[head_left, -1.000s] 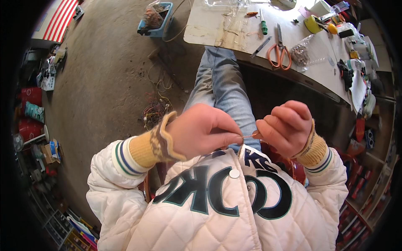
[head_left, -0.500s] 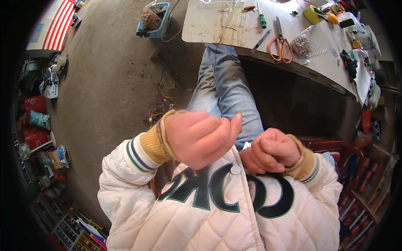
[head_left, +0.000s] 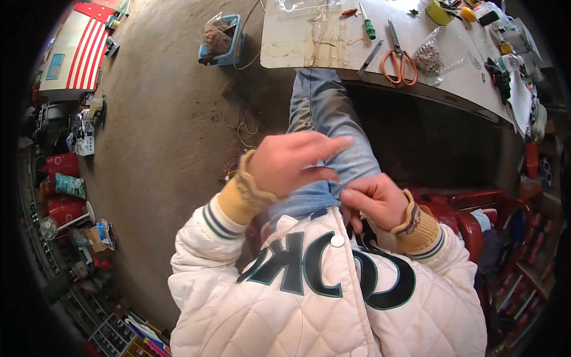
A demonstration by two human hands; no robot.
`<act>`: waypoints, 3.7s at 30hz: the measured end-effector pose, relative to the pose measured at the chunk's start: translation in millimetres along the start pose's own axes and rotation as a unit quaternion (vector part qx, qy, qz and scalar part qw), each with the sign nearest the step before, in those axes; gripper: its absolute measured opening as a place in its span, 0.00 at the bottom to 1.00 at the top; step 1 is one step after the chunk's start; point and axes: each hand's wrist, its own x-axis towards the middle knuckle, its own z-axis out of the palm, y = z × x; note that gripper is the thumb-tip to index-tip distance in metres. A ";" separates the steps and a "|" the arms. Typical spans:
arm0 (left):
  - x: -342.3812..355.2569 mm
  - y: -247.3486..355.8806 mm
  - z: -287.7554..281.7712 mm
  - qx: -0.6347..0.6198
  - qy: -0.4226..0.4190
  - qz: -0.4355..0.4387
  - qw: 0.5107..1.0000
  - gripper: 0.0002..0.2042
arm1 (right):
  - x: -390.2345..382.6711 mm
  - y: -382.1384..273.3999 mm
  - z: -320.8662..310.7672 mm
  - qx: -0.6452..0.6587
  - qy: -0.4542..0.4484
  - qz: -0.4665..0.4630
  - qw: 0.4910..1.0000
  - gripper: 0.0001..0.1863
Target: The person strips insulation from a short orange wire using a utility knife, then uses pliers to crimp a small metal connector onto the stripped end. The person repeats the stripping and crimping steps on another short wire segment.
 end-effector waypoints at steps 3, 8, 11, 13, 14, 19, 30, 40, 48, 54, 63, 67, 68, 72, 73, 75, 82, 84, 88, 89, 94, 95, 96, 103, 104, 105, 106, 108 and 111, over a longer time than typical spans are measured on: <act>-11.0 -11.3 -15.9 -0.281 -0.049 -0.295 0.912 0.25 | 6.2 -8.2 -21.4 -0.436 0.098 -0.201 0.872 0.12; -8.2 -18.3 -5.9 -0.476 -0.144 -0.376 0.782 0.30 | 17.9 -18.6 -40.4 -0.669 0.096 -0.412 0.611 0.12; 0.1 -11.1 3.4 -0.500 -0.214 -0.394 0.741 0.25 | 21.5 -25.8 -44.2 -0.694 0.079 -0.445 0.561 0.11; 5.9 -6.7 2.9 -0.517 -0.233 -0.413 0.712 0.21 | 21.9 -29.9 -45.6 -0.708 0.072 -0.454 0.537 0.11; 8.5 -5.2 1.9 -0.505 -0.249 -0.426 0.708 0.20 | 21.5 -31.6 -46.3 -0.713 0.071 -0.455 0.528 0.11; 14.3 -0.5 -4.3 -0.503 -0.286 -0.430 0.693 0.15 | 22.7 -35.6 -48.5 -0.725 0.075 -0.459 0.508 0.11; 14.6 -6.1 -4.2 -0.517 -0.226 -0.469 0.680 0.14 | 28.0 -38.5 -54.0 -0.670 0.089 -0.442 0.590 0.15; 14.6 -11.1 -7.9 -0.583 -0.250 -0.472 0.612 0.15 | 23.1 -37.1 -52.5 -0.717 0.117 -0.520 0.449 0.11; 13.6 5.8 1.2 -0.415 -0.143 -0.438 0.785 0.13 | 26.9 -33.3 -52.8 -0.630 0.135 -0.429 0.633 0.12; 9.9 15.0 13.9 -0.180 -0.073 -0.310 0.931 0.09 | 27.3 -32.7 -59.2 -0.509 0.137 -0.326 0.785 0.09; 28.2 -14.5 22.4 -0.241 -0.078 -0.362 0.897 0.10 | 45.9 -27.4 -86.8 -0.572 0.199 -0.371 0.704 0.08; 45.5 -44.4 26.3 -0.332 -0.060 -0.428 0.838 0.11 | 62.6 -26.9 -102.1 -0.589 0.228 -0.393 0.668 0.07; 49.0 -53.8 28.0 -0.348 -0.052 -0.416 0.839 0.11 | 68.3 -26.4 -107.5 -0.582 0.236 -0.388 0.675 0.07; 63.6 -100.9 33.9 -0.368 0.005 -0.387 0.845 0.12 | 102.3 -22.0 -137.6 -0.552 0.290 -0.358 0.695 0.05; 69.4 -116.2 35.8 -0.300 0.031 -0.384 0.873 0.14 | 113.4 -21.0 -147.1 -0.542 0.323 -0.360 0.687 0.05; 82.5 -148.7 38.4 -0.152 0.086 -0.339 0.924 0.18 | 134.9 -18.4 -164.8 -0.509 0.394 -0.336 0.688 0.04; 116.2 -222.0 42.0 0.207 0.159 -0.218 0.940 0.12 | 190.4 -15.3 -198.1 -0.578 0.468 -0.285 0.605 0.06; 122.5 -231.2 41.0 0.259 0.154 -0.193 0.934 0.11 | 198.3 -17.3 -200.7 -0.598 0.470 -0.265 0.592 0.07; 127.2 -243.3 39.3 0.243 0.125 -0.206 0.940 0.05 | 206.7 -22.7 -207.1 -0.592 0.477 -0.264 0.594 0.09; 126.9 -245.6 39.6 0.252 0.114 -0.203 0.939 0.05 | 207.4 -24.4 -210.3 -0.598 0.476 -0.272 0.585 0.08; 126.4 -251.8 48.1 0.346 0.077 -0.185 0.917 0.07 | 223.9 -36.0 -228.9 -0.639 0.442 -0.310 0.548 0.05; 125.4 -251.0 48.8 0.338 0.086 -0.191 0.918 0.06 | 228.1 -39.7 -231.7 -0.658 0.430 -0.308 0.536 0.05; 123.9 -249.1 49.0 0.330 0.096 -0.196 0.918 0.06 | 231.4 -43.4 -233.5 -0.676 0.419 -0.305 0.524 0.05; 80.6 -202.5 30.5 -0.064 0.316 -0.321 0.890 0.06 | 223.4 -54.0 -207.4 -0.475 0.447 -0.274 0.706 0.05; 71.1 -193.1 26.8 -0.158 0.356 -0.339 0.856 0.06 | 220.9 -52.0 -200.0 -0.400 0.435 -0.284 0.756 0.05; 60.1 -182.2 23.2 -0.255 0.387 -0.347 0.815 0.08 | 219.9 -48.3 -191.2 -0.338 0.420 -0.274 0.796 0.06; 47.3 -170.0 18.4 -0.310 0.398 -0.347 0.790 0.09 | 222.4 -46.2 -184.0 -0.266 0.397 -0.230 0.848 0.08; 26.9 -148.9 10.8 -0.352 0.418 -0.359 0.757 0.09 | 226.3 -37.1 -164.3 -0.132 0.342 -0.244 0.898 0.10; 4.8 -123.1 -1.7 -0.409 0.467 -0.363 0.694 0.08 | 233.3 -29.4 -138.4 -0.023 0.318 -0.212 0.924 0.10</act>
